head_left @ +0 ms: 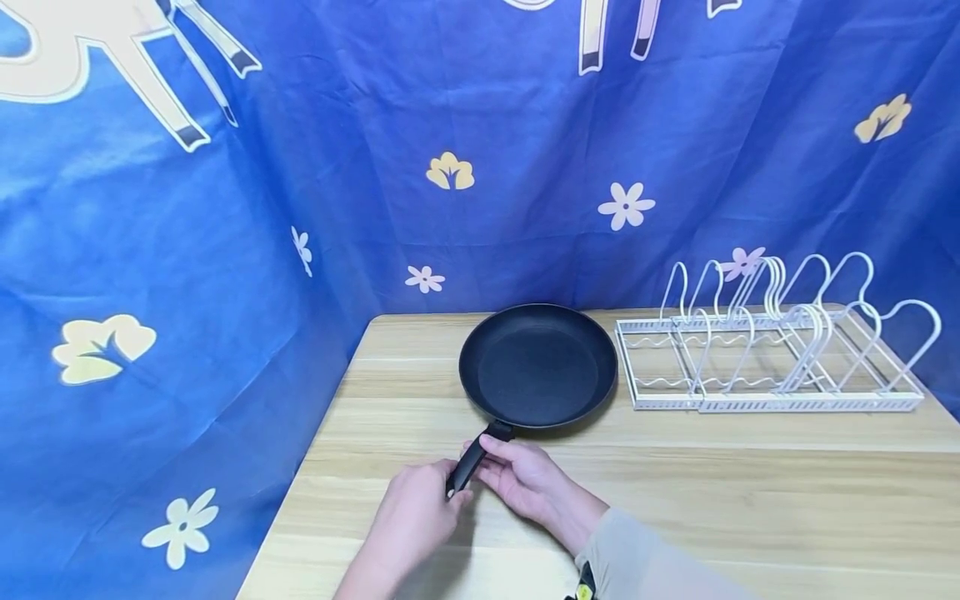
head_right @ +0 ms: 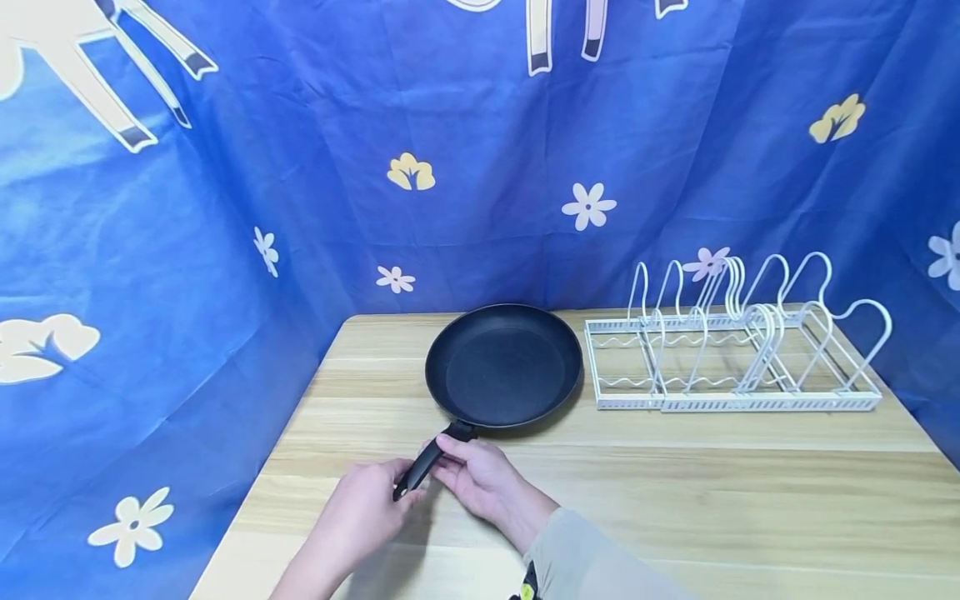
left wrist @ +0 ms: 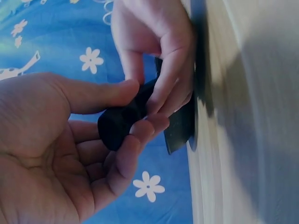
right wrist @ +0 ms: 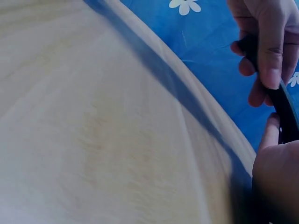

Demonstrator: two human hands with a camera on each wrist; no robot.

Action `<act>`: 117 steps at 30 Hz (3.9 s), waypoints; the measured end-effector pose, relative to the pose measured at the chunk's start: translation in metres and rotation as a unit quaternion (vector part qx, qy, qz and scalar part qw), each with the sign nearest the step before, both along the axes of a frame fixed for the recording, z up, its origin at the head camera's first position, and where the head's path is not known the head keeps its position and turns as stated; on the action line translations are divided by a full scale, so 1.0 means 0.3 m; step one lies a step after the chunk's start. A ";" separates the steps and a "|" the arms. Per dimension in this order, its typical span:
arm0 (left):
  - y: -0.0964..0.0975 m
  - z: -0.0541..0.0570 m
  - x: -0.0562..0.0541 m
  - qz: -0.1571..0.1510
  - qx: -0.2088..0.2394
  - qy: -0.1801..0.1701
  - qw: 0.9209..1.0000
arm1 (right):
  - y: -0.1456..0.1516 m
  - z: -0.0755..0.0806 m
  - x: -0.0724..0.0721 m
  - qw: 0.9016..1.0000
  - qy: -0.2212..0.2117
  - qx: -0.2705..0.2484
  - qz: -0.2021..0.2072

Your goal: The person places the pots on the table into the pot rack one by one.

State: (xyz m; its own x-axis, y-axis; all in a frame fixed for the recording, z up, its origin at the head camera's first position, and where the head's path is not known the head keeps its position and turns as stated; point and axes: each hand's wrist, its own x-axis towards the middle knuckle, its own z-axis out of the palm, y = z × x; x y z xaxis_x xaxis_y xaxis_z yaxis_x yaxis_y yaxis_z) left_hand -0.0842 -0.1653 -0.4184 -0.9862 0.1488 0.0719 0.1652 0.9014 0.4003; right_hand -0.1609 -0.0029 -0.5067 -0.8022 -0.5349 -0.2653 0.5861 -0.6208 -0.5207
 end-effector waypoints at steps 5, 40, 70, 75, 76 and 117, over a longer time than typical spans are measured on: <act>0.033 -0.018 0.009 0.005 -0.026 0.039 0.999 | 0.020 0.009 -0.012 1.000 0.007 0.022 0.005; 0.230 -0.061 0.090 0.066 0.153 0.040 0.985 | 0.227 0.200 0.066 0.956 0.187 0.222 -0.045; 0.605 0.026 -0.010 -0.093 0.313 0.004 0.945 | 0.602 0.373 0.147 0.874 0.285 0.277 -0.279; 0.668 0.033 -0.033 -0.115 0.349 -0.047 0.929 | 0.657 0.391 0.166 0.847 0.281 0.315 -0.325; 0.682 0.032 -0.035 -0.118 0.354 -0.056 0.926 | 0.669 0.392 0.171 0.841 0.278 0.325 -0.331; 0.866 -0.071 -0.006 -0.094 0.435 -0.206 0.872 | 0.818 0.340 0.204 0.647 0.252 0.692 -0.200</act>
